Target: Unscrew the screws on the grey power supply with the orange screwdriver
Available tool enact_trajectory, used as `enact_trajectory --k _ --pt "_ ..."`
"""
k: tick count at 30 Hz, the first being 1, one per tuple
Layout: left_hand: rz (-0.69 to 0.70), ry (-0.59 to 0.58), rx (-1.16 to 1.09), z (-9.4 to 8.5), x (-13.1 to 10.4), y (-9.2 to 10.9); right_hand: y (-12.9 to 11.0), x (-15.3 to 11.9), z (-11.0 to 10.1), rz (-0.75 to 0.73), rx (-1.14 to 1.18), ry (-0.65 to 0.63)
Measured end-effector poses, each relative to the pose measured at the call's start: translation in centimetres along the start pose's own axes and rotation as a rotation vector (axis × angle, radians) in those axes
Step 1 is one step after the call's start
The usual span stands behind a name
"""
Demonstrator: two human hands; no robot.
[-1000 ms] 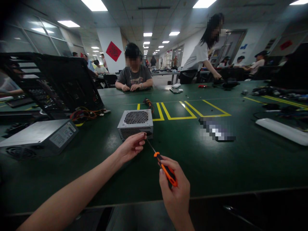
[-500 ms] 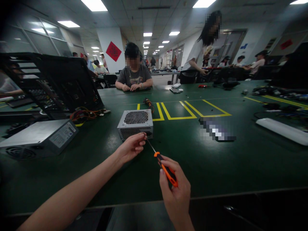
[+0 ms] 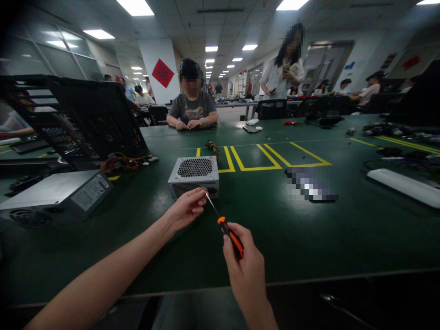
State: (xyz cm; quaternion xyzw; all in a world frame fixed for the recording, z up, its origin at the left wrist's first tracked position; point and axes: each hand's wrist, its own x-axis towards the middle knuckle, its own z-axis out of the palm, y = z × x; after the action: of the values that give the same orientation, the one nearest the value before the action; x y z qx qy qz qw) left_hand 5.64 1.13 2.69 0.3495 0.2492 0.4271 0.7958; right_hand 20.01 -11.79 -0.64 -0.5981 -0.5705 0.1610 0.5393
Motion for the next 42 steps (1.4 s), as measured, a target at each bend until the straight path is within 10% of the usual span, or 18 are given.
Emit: enact_trajectory --k 26,30,36,42 --pt "0.021 0.038 0.229 -0.4 0.4 -0.6 0.1 0.0 0.1 0.147 -0.015 -0.066" --pt "0.231 0.083 0.754 -0.7 0.1 -0.9 0.0 0.0 0.1 0.170 -0.021 -0.021" --pt "1.086 0.236 1.957 -1.0 -0.2 0.0 -0.1 0.3 0.3 0.172 -0.062 0.011" --pt "1.027 0.221 2.270 -1.7 1.5 0.8 -0.2 0.5 0.3 0.196 -0.095 -0.033"
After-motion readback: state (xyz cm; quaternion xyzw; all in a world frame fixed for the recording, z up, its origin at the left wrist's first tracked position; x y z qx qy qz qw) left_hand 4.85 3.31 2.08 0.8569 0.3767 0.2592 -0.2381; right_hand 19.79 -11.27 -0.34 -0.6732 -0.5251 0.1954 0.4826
